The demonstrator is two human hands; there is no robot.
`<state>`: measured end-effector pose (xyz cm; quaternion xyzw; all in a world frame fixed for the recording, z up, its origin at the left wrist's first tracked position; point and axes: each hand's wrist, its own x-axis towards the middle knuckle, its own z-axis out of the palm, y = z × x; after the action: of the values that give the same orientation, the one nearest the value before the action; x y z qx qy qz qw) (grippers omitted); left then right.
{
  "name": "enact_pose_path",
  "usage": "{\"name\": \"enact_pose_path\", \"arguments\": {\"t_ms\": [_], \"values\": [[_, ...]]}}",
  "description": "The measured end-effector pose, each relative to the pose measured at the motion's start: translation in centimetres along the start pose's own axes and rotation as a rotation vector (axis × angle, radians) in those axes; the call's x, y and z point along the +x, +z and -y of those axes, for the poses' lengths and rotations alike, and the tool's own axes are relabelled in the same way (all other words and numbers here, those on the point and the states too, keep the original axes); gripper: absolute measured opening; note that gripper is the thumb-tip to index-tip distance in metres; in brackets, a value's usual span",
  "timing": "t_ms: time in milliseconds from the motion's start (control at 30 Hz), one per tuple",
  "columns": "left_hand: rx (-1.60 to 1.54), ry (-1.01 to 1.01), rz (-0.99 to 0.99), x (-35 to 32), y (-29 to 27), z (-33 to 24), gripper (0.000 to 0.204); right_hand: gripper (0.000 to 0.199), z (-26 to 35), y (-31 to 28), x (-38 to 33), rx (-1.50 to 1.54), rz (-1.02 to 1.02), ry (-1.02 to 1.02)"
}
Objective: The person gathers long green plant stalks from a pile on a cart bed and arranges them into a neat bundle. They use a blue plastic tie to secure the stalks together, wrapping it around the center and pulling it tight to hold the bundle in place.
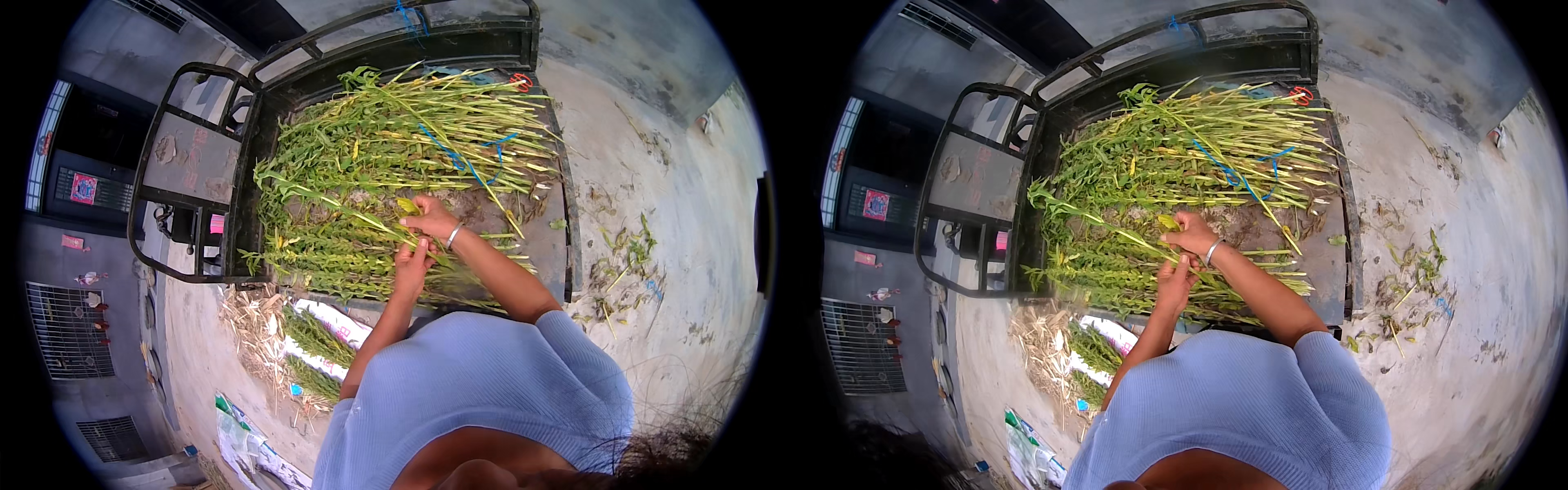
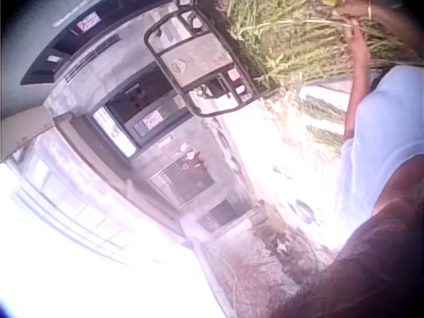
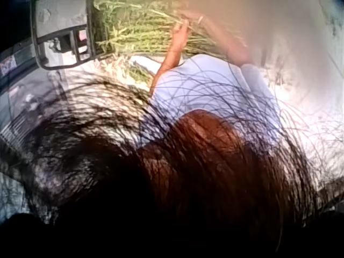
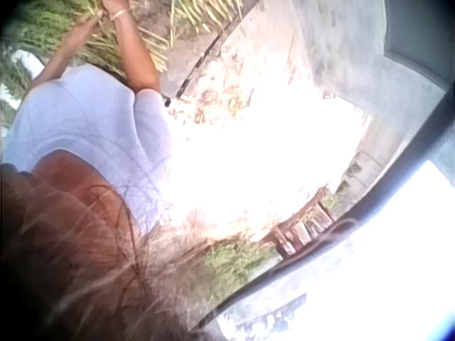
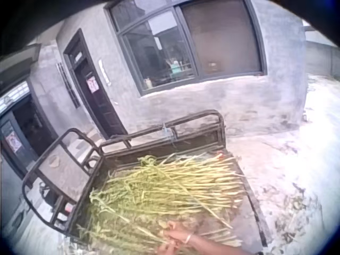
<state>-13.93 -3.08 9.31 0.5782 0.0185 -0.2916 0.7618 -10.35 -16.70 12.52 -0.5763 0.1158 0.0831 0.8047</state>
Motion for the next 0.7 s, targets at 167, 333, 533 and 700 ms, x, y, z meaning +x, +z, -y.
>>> {"name": "enact_pose_path", "arguments": {"t_ms": [167, 333, 533, 700], "values": [[-0.109, 0.033, -0.013, -0.3, -0.2, -0.4, 0.014, 0.02, -1.5, -1.2, -0.3, 0.386, -0.019, 0.055], [-0.106, 0.06, 0.068, -0.6, -0.6, -0.9, 0.014, 0.027, -3.2, -4.4, -2.3, 0.422, -0.108, 0.183], [-0.055, -0.004, 0.368, -1.3, -0.9, -0.3, 0.016, 0.047, -1.3, -6.3, -1.0, 0.071, -0.025, 0.174], [0.085, -0.147, 0.523, -1.5, 1.1, 0.3, 0.015, 0.035, -0.7, 0.1, 2.0, 0.21, 0.377, 0.225]]}}
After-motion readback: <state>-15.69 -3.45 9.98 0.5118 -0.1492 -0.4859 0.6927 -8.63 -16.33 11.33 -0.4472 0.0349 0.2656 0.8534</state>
